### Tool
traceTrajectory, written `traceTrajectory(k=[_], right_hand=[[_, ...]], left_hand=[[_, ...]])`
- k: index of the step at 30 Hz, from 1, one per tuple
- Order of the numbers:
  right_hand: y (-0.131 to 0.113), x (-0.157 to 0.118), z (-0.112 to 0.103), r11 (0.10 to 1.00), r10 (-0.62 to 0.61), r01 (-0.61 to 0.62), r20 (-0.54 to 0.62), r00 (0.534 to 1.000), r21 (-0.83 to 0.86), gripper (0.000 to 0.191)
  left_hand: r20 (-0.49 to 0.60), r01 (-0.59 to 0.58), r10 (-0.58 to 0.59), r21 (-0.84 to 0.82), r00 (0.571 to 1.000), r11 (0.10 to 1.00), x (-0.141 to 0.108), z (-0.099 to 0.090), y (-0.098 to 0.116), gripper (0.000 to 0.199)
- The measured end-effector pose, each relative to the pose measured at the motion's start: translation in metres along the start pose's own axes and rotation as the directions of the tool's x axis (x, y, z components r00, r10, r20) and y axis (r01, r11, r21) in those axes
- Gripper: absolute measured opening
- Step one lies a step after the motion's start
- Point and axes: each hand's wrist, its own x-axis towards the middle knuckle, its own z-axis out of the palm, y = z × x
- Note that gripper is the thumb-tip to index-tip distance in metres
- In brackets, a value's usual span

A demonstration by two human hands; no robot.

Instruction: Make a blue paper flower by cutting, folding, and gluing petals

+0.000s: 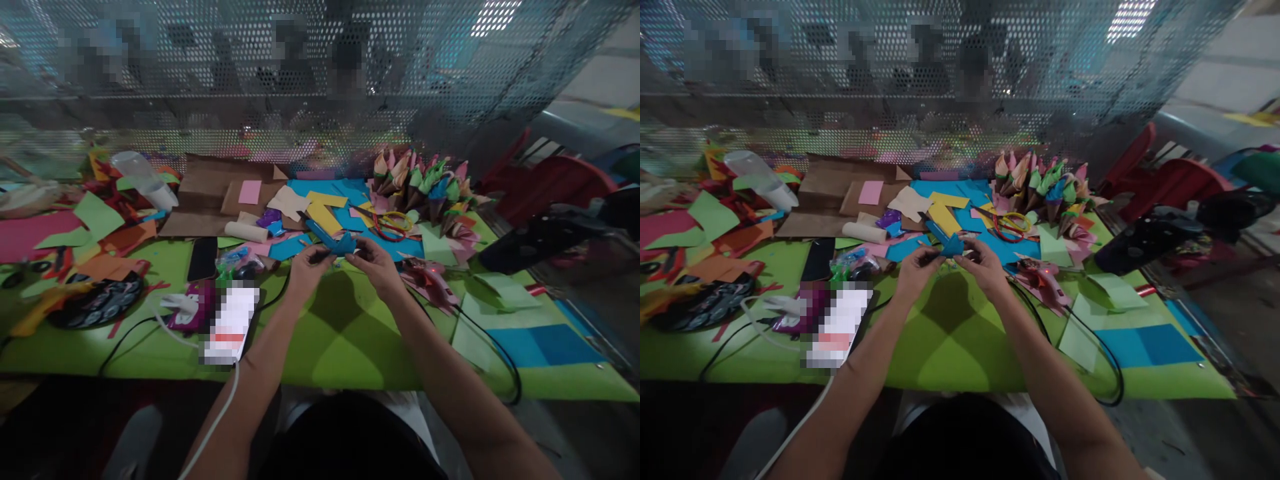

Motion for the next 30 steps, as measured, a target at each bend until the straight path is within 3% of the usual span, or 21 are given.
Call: traceTrajectory(k=[4, 10, 13, 19, 21, 23, 26, 30], right_hand=[[0.000, -0.001, 0.002, 1.000, 0.016, -0.016, 0.014, 1.000, -0.014, 0.037], [-0.004, -0.002, -0.001, 0.998, -0.007, 0.007, -0.007, 1.000, -0.063, 0.042], [-0.002, -0.003, 0.000, 0.995, -0.027, 0.026, -0.017, 0.999, -0.098, 0.043], [0.003, -0.005, 0.003, 0.976, -0.140, 0.129, -0.050, 0.989, -0.178, 0.029], [0.003, -0.007, 0.003, 0.948, -0.206, 0.187, -0.047, 0.977, -0.259, 0.045], [0.002, -0.008, 0.002, 0.881, -0.312, 0.279, -0.024, 0.950, -0.382, 0.049], [-0.002, -0.009, 0.000, 0.698, -0.481, 0.443, 0.090, 0.872, -0.563, 0.037], [-0.005, -0.012, 0.001, 0.474, -0.473, 0.522, 0.295, 0.830, -0.709, 0.041]], left_hand=[[0.019, 0.018, -0.019, 0.023, 1.000, 1.000, -0.003, 0.003, -0.003, 0.027], [0.109, 0.064, -0.063, -0.002, 0.992, 0.998, -0.004, 0.002, -0.001, 0.039], [0.183, 0.126, -0.127, 0.017, 0.975, 0.992, -0.004, 0.001, 0.001, 0.031], [0.165, 0.118, -0.128, 0.071, 0.978, 0.990, -0.004, 0.000, 0.004, 0.023], [0.153, 0.093, -0.110, 0.114, 0.982, 0.989, -0.005, 0.000, 0.005, 0.021], [0.142, 0.075, -0.093, 0.129, 0.985, 0.989, -0.005, 0.000, 0.005, 0.020], [0.148, 0.074, -0.092, 0.120, 0.985, 0.990, -0.004, 0.000, 0.004, 0.019], [0.142, 0.075, -0.089, 0.102, 0.986, 0.992, -0.002, -0.002, 0.002, 0.023]])
